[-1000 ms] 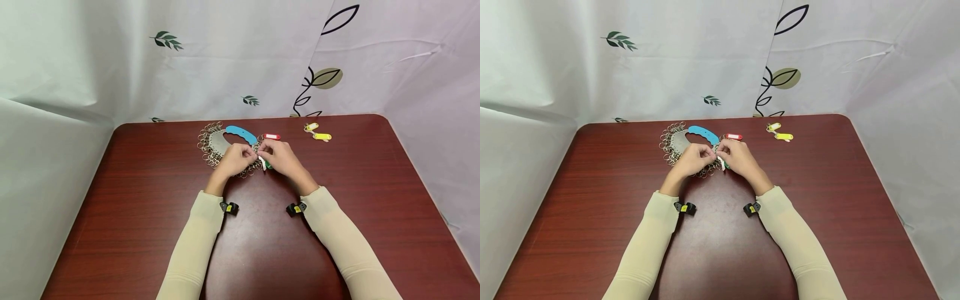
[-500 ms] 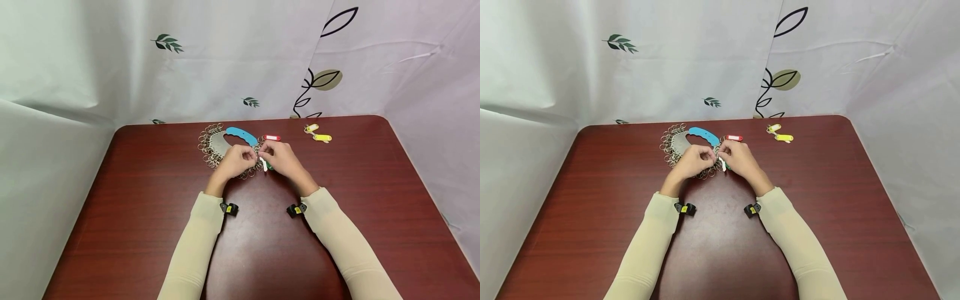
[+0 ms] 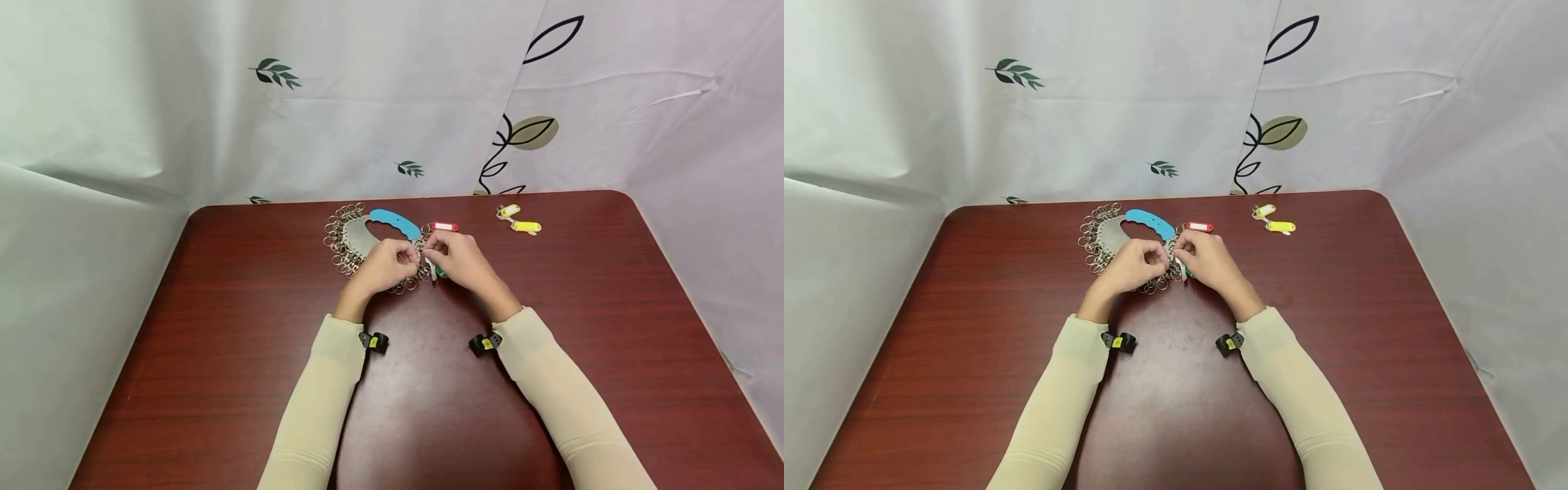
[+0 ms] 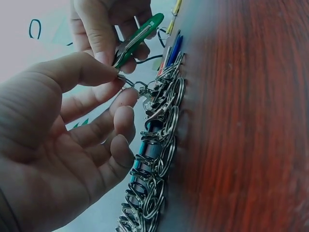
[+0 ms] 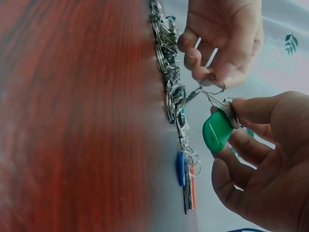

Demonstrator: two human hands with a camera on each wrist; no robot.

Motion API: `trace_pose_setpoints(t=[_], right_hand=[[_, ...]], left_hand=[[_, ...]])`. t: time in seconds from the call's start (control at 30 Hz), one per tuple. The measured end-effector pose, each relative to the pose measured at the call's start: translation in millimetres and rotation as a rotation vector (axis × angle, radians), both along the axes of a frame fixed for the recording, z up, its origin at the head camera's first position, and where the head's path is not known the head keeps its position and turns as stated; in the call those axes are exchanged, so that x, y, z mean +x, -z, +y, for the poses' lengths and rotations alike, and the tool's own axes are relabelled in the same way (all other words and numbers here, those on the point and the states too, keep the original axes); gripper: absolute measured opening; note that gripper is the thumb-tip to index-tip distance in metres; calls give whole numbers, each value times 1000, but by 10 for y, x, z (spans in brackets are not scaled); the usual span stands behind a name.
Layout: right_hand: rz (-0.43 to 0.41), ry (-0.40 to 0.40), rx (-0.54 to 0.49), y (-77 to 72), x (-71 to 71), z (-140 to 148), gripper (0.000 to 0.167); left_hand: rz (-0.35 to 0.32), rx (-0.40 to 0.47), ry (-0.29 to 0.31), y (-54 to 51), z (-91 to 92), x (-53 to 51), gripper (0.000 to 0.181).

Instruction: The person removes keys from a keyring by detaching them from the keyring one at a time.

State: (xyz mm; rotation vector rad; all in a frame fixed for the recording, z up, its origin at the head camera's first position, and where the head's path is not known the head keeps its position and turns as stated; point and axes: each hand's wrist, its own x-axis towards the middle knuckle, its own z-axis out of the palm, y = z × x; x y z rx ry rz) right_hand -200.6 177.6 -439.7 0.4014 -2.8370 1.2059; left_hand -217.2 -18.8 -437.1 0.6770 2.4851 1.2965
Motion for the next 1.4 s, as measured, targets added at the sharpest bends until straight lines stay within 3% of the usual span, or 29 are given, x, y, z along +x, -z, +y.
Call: trace_pose_setpoints(t=[0.2,0.47,0.7,1.0,1.13,1.4], right_hand=[[0,9,4,-51,-1,42,5],[60,63,-24,-131,-22,209,6],[130,188,-90,-147,-48,425,10],[107,360,-207,-150,-69,781,19],[104,429,-185,-169,-63,937,20],[75,470,-62,-193,-9,1235,22]], left_hand=[[21,-45,33,-19,12,2,5],[67,-85,73,-29,34,15,14],[49,-85,66,-40,45,29,15],[62,-74,49,-91,27,37,14],[64,-80,46,-128,0,43,14],[54,-116,41,-153,-86,71,15]])
